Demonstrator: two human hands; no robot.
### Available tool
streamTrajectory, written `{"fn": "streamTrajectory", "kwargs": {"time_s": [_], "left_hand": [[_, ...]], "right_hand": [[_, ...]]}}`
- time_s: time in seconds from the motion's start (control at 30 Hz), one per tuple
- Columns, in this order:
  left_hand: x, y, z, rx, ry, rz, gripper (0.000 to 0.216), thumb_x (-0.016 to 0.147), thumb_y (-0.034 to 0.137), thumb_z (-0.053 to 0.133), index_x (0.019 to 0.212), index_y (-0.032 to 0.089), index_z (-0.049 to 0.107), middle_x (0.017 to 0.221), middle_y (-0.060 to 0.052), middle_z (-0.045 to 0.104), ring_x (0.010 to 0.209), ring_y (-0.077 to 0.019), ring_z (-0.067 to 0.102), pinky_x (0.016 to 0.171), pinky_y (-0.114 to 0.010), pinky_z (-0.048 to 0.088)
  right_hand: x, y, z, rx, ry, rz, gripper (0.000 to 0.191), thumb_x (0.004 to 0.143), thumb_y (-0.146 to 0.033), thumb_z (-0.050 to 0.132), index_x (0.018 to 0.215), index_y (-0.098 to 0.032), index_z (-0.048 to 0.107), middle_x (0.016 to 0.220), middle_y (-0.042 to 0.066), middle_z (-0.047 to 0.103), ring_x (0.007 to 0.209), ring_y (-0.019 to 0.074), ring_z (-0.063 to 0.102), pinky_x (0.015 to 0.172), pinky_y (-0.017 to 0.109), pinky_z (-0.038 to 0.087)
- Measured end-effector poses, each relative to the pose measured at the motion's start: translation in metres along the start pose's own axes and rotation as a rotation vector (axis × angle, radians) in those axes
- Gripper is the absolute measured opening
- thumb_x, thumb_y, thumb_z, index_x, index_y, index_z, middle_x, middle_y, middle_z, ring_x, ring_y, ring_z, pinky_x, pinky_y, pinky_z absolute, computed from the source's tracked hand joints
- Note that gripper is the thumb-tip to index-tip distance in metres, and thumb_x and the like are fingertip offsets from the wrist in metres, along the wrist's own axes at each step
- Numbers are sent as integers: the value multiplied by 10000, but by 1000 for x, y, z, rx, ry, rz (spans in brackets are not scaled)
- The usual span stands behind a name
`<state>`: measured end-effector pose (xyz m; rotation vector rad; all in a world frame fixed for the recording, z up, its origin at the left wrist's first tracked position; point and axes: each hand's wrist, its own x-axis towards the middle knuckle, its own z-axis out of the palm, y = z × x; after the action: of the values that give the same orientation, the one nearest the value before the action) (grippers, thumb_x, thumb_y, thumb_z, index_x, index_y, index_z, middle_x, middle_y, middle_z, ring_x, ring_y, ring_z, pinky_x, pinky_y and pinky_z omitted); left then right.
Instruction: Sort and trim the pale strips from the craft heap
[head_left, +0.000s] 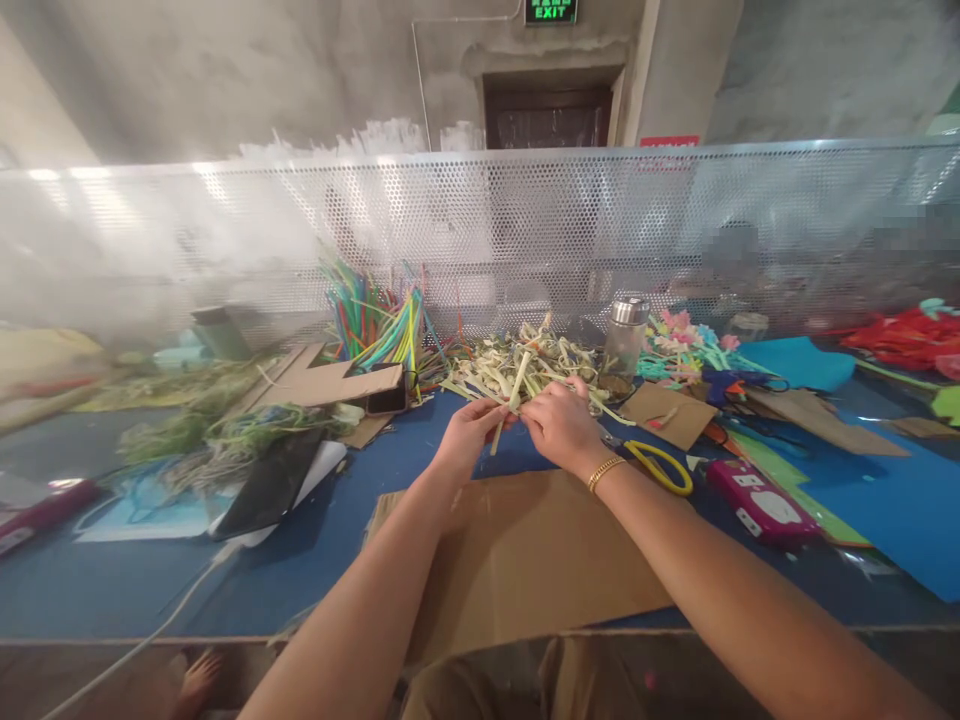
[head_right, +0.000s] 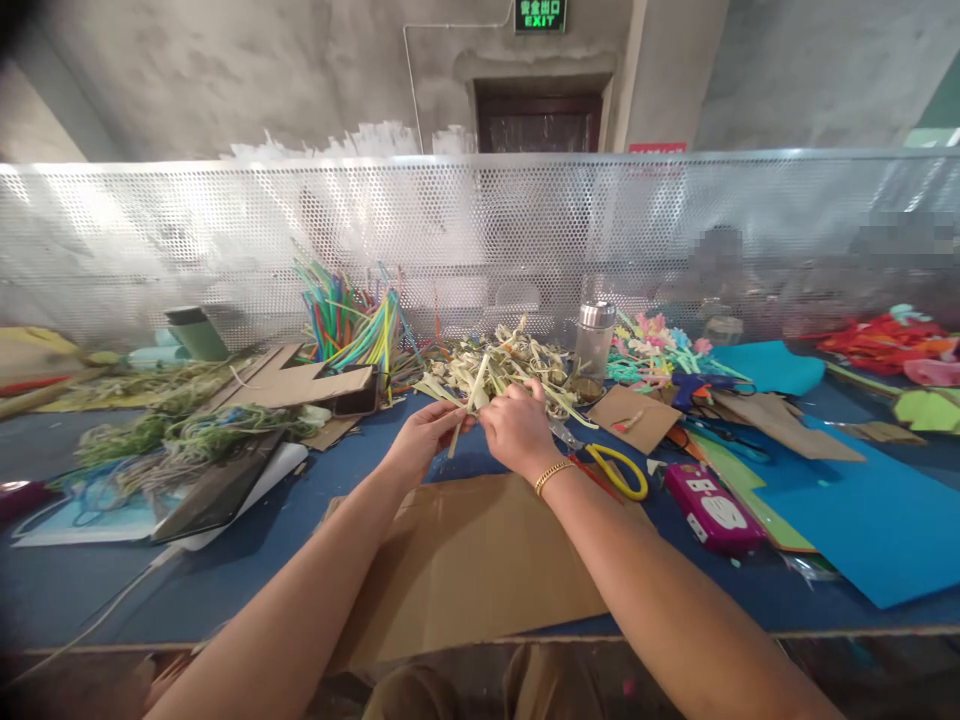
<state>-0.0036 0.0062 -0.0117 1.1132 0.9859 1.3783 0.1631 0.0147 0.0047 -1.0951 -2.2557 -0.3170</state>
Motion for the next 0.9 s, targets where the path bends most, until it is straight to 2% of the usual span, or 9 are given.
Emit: {"fn": "streamTrajectory", "kwargs": {"time_s": [0.13, 0.2, 0.3, 0.4, 0.47, 0.6, 0.73, 0.9], "left_hand": [[-1, 4, 3, 14, -38, 58, 265, 599, 349, 789, 764, 164, 694, 710, -25, 672, 701, -141, 585, 670, -248, 426], [-2, 6, 5, 84, -64, 83, 249, 613, 345, 776, 759, 163, 687, 669, -12, 647, 653, -128, 550, 642, -244, 407], [-4, 6, 7, 180, -81, 84, 263, 650, 388, 758, 745, 161, 668, 622, 5, 604, 580, -106, 488, 580, -235, 361], [-3, 4, 8, 188, -69, 86, 298, 656, 426, 761, 730, 160, 648, 600, 19, 569, 567, -98, 465, 575, -233, 354], [-2, 2, 8, 184, -83, 97, 306, 643, 415, 773, 765, 158, 662, 605, 22, 564, 588, -104, 475, 592, -235, 366], [-1, -1, 7, 202, -135, 104, 303, 668, 407, 754, 820, 151, 696, 597, 19, 562, 584, -104, 469, 592, -236, 363], [-3, 2, 8, 217, -122, 95, 287, 652, 429, 759, 722, 156, 703, 592, -2, 592, 575, -115, 490, 600, -250, 376], [-10, 11, 11, 291, -159, 94, 254, 646, 402, 757, 579, 167, 690, 637, -32, 641, 639, -157, 544, 657, -283, 402]], "right_hand": [[0, 5, 13, 295, 81, 164, 267, 894, -372, 511, 890, -226, 735, 857, 69, 726, 892, 226, 576, 918, 416, 273], [0, 6, 23, 570, 121, 308, 267, 864, -409, 547, 870, -215, 730, 847, 68, 724, 824, 217, 602, 823, 370, 364], [2, 3, 35, 1041, 162, 481, 246, 775, -440, 640, 787, -201, 697, 773, 43, 704, 725, 195, 603, 712, 321, 428], [4, -2, 36, 1350, 161, 534, 259, 704, -447, 699, 742, -193, 663, 746, 18, 680, 721, 174, 591, 721, 306, 445], [5, -3, 33, 1377, 141, 532, 284, 700, -466, 697, 695, -188, 643, 689, 1, 644, 681, 152, 560, 696, 291, 431], [6, 2, 27, 1285, 125, 516, 324, 708, -494, 687, 616, -194, 605, 580, -24, 562, 607, 132, 495, 646, 281, 389], [6, 5, 28, 1324, 90, 505, 332, 721, -515, 674, 618, -204, 619, 602, -10, 587, 629, 147, 521, 668, 298, 393], [5, 4, 28, 1297, 180, 579, 346, 739, -497, 645, 557, -205, 614, 612, 12, 612, 646, 156, 530, 705, 319, 403]]}}
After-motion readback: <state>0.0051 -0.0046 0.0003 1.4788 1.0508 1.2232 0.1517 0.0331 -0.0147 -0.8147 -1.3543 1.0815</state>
